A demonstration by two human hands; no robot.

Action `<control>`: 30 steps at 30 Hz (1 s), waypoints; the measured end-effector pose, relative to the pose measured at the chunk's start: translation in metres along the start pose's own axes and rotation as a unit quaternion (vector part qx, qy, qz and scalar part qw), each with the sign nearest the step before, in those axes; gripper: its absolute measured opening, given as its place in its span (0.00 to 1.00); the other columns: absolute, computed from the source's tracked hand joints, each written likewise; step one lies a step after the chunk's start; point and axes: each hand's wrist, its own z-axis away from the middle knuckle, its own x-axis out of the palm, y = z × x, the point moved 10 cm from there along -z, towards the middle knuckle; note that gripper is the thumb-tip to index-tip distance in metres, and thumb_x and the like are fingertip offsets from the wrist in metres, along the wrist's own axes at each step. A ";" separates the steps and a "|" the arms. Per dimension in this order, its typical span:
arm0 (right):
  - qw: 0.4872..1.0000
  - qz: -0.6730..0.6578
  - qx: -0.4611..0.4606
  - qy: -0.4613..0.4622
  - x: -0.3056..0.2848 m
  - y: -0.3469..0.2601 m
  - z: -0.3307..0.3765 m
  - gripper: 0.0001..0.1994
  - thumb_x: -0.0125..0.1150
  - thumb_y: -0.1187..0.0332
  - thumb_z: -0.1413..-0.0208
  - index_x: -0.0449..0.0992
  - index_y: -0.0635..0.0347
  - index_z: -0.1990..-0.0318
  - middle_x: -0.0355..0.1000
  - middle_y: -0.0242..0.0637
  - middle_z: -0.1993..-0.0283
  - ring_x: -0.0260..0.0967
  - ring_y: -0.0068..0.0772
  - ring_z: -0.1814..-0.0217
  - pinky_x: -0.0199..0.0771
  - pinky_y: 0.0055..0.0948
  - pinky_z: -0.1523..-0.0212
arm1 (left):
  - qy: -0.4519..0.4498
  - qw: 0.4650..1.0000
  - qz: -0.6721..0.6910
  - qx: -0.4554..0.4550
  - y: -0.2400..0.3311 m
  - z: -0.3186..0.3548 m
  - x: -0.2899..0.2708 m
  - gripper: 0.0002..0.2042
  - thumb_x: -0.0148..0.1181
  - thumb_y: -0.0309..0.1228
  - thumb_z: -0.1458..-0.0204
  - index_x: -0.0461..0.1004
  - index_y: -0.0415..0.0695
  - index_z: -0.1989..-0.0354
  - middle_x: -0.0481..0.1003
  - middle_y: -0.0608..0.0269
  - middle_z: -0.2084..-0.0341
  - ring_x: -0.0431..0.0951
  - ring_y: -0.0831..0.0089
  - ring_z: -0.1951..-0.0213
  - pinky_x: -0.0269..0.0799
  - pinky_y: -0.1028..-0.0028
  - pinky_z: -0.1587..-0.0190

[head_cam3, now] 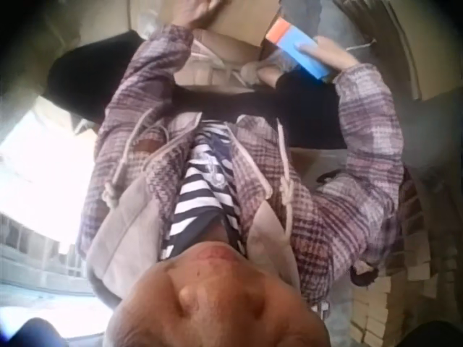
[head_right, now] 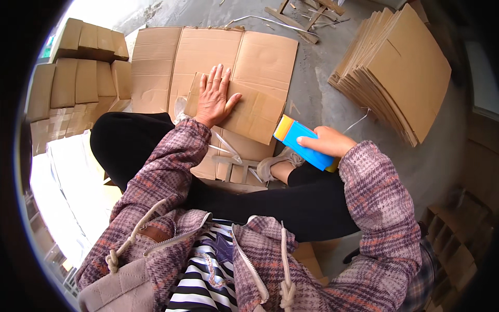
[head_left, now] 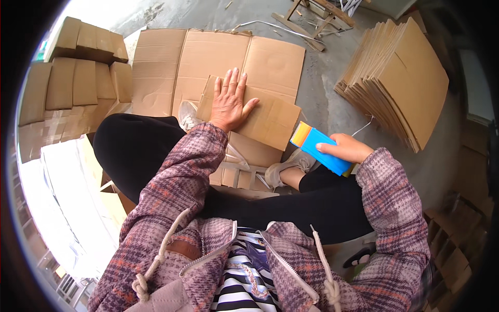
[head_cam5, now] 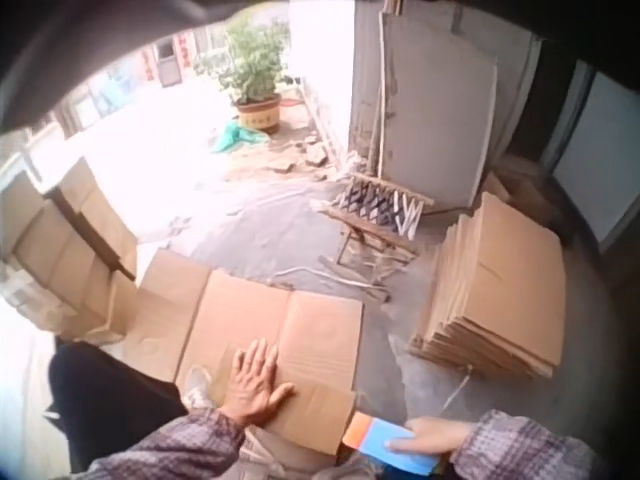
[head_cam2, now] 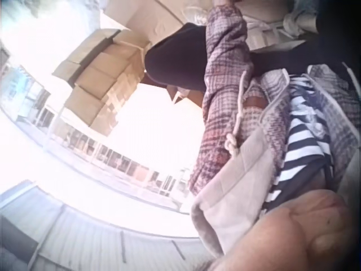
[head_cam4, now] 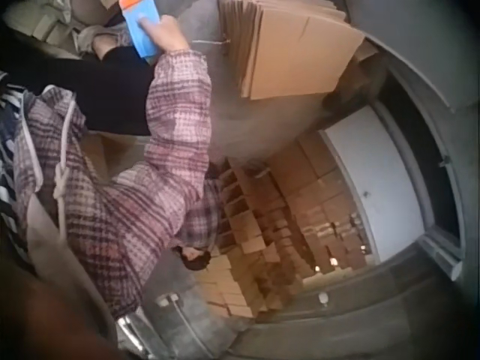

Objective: The person folds flat cardboard pieces into boxes and seals them using a tape dispenser.

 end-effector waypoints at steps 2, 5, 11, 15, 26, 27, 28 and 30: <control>1.000 0.004 -0.009 0.002 0.002 0.001 -0.005 0.36 0.51 0.39 0.51 0.72 0.74 0.60 0.73 0.50 0.65 0.72 0.37 0.64 0.71 0.32 0.62 | -0.008 1.000 -0.008 -0.001 0.000 0.000 0.000 0.40 0.45 0.60 0.49 0.50 0.44 0.35 0.47 0.49 0.35 0.43 0.56 0.33 0.32 0.53 0.34; 1.000 0.001 -0.008 0.000 0.003 0.013 -0.012 0.38 0.50 0.37 0.51 0.72 0.75 0.59 0.73 0.51 0.64 0.72 0.39 0.63 0.71 0.33 0.61 | -0.014 1.000 -0.011 0.008 0.012 -0.005 0.002 0.36 0.45 0.56 0.47 0.52 0.45 0.36 0.48 0.49 0.35 0.44 0.56 0.33 0.32 0.52 0.35; 1.000 -0.015 -0.022 0.001 0.009 0.027 -0.027 0.39 0.51 0.36 0.53 0.71 0.75 0.58 0.73 0.52 0.63 0.72 0.39 0.61 0.71 0.33 0.61 | -0.056 0.990 0.060 0.115 0.121 0.011 0.025 0.27 0.43 0.44 0.44 0.56 0.44 0.37 0.52 0.52 0.36 0.47 0.59 0.33 0.34 0.52 0.35; 0.999 -0.027 -0.040 -0.011 0.011 0.029 -0.032 0.39 0.52 0.36 0.53 0.71 0.74 0.56 0.73 0.52 0.61 0.72 0.39 0.60 0.71 0.33 0.60 | -0.065 0.990 0.063 0.104 0.134 0.006 0.024 0.27 0.43 0.41 0.44 0.55 0.44 0.37 0.52 0.54 0.36 0.47 0.60 0.33 0.33 0.54 0.35; 0.991 -0.091 -0.102 -0.003 0.014 0.055 -0.034 0.39 0.53 0.35 0.56 0.73 0.72 0.58 0.73 0.51 0.62 0.72 0.42 0.61 0.70 0.35 0.60 | -0.086 0.990 0.025 0.108 0.135 0.006 0.032 0.26 0.41 0.40 0.44 0.54 0.45 0.36 0.51 0.54 0.35 0.47 0.61 0.33 0.31 0.55 0.34; 0.989 -0.094 -0.112 0.009 0.013 0.064 -0.032 0.38 0.53 0.35 0.56 0.73 0.71 0.58 0.73 0.51 0.62 0.72 0.42 0.60 0.70 0.35 0.59 | -0.089 0.990 0.026 0.106 0.135 0.006 0.033 0.26 0.40 0.39 0.43 0.54 0.45 0.36 0.51 0.54 0.35 0.47 0.61 0.33 0.29 0.56 0.34; 0.988 -0.095 -0.122 0.022 0.011 0.071 -0.029 0.38 0.53 0.36 0.56 0.73 0.69 0.57 0.73 0.51 0.61 0.72 0.42 0.59 0.70 0.36 0.59 | -0.090 0.990 0.022 0.109 0.135 0.006 0.035 0.26 0.40 0.40 0.43 0.54 0.45 0.36 0.51 0.54 0.35 0.47 0.61 0.33 0.29 0.56 0.34; 0.988 -0.087 -0.123 0.031 0.008 0.086 -0.023 0.38 0.54 0.36 0.56 0.73 0.69 0.56 0.73 0.51 0.61 0.71 0.42 0.59 0.69 0.36 0.59 | -0.092 0.989 0.019 0.111 0.135 0.005 0.034 0.26 0.40 0.40 0.43 0.54 0.46 0.36 0.51 0.54 0.35 0.47 0.61 0.33 0.29 0.56 0.34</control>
